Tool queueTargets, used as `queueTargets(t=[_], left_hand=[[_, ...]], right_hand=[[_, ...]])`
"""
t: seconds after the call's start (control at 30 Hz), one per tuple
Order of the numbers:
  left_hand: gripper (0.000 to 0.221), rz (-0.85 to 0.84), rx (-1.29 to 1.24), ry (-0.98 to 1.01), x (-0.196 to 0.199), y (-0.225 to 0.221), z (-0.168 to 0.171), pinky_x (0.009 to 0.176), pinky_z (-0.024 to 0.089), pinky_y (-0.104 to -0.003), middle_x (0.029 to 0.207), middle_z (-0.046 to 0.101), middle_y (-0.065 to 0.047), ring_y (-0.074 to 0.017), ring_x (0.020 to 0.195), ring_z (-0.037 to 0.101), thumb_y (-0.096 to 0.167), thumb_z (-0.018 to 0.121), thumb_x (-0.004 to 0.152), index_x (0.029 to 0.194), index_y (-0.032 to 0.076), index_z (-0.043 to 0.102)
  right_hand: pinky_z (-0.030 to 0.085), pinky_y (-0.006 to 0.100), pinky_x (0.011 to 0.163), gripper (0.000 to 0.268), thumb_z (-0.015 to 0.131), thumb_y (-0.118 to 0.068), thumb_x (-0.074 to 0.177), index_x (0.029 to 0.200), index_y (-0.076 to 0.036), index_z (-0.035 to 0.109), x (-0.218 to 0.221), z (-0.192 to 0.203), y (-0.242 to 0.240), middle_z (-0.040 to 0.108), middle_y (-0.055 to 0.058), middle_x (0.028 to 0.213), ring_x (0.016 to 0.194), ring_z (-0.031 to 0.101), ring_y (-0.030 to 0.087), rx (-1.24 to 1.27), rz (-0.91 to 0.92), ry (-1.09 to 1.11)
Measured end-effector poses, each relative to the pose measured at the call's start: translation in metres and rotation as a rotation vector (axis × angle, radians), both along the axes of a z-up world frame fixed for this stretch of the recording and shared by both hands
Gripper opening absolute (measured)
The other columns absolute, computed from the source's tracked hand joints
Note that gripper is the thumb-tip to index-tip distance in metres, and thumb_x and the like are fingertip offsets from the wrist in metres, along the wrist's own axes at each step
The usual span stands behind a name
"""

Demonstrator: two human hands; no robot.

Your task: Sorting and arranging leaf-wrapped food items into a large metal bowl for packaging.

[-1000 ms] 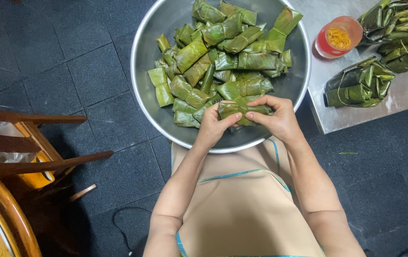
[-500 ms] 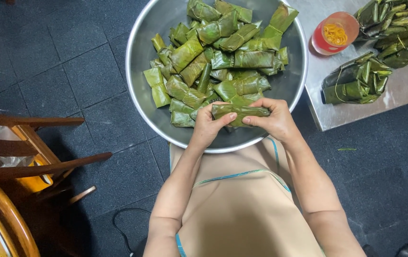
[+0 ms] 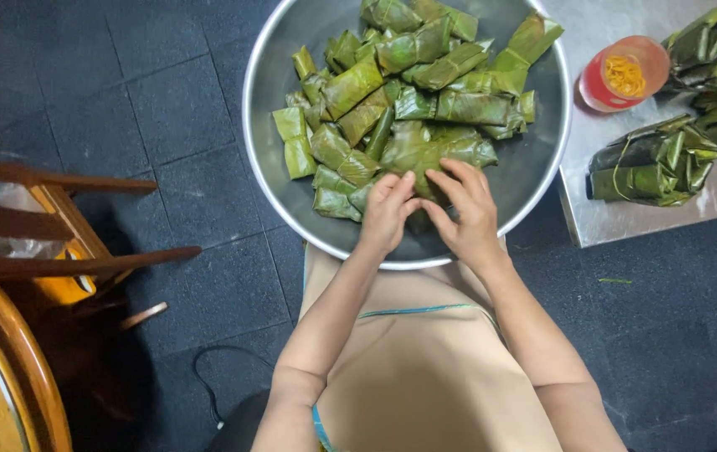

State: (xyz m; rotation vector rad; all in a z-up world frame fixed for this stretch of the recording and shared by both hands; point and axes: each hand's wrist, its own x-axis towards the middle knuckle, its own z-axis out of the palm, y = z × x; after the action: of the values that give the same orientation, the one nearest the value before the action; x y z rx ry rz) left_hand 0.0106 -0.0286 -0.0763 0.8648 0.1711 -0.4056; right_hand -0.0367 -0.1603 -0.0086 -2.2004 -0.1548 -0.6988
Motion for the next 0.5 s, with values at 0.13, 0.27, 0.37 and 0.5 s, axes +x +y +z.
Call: queueTargets(t=[0.13, 0.27, 0.37, 0.5], left_hand=[[0.028, -0.071, 0.064, -0.161, -0.017, -0.005, -0.056, 0.089, 0.061, -0.038, 0.119, 0.070, -0.012, -0.0121, 0.098, 0.068, 0.012, 0.057, 0.107, 0.132, 0.000, 0.063], [0.036, -0.091, 0.082, -0.181, -0.024, -0.005, -0.044, 0.091, 0.061, -0.039, 0.128, 0.068, -0.017, -0.0198, 0.102, 0.072, 0.010, 0.052, 0.108, 0.142, 0.000, 0.056], [0.036, -0.136, 0.113, -0.176, -0.035, -0.011, -0.032, 0.084, 0.063, -0.029, 0.119, 0.071, -0.014, -0.0153, 0.097, 0.072, 0.011, 0.055, 0.108, 0.142, 0.000, 0.057], [0.044, -0.216, 0.169, -0.127, -0.056, -0.025, -0.035, 0.076, 0.064, -0.025, 0.113, 0.072, -0.011, -0.0085, 0.086, 0.069, 0.012, 0.066, 0.103, 0.144, 0.000, 0.055]], right_hand=[[0.055, 0.047, 0.095, 0.037, 0.087, -0.012, 0.085, 0.120, -0.006, 0.076, 0.003, -0.013, -0.002, 0.069, 0.015, 0.122, 0.108, 0.067, 0.035, -0.006, -0.010, -0.037], [0.056, 0.045, 0.090, 0.030, 0.087, -0.014, 0.087, 0.115, -0.007, 0.078, -0.005, -0.009, -0.008, 0.072, 0.013, 0.114, 0.101, 0.070, 0.033, 0.011, -0.017, 0.015], [0.057, 0.048, 0.083, 0.021, 0.083, -0.012, 0.092, 0.110, -0.003, 0.078, -0.017, -0.009, -0.013, 0.073, 0.016, 0.107, 0.095, 0.071, 0.038, -0.007, -0.029, -0.002], [0.057, 0.044, 0.078, 0.013, 0.077, -0.014, 0.098, 0.108, -0.005, 0.080, -0.044, -0.021, -0.021, 0.074, 0.012, 0.102, 0.090, 0.073, 0.033, -0.071, -0.132, 0.021]])
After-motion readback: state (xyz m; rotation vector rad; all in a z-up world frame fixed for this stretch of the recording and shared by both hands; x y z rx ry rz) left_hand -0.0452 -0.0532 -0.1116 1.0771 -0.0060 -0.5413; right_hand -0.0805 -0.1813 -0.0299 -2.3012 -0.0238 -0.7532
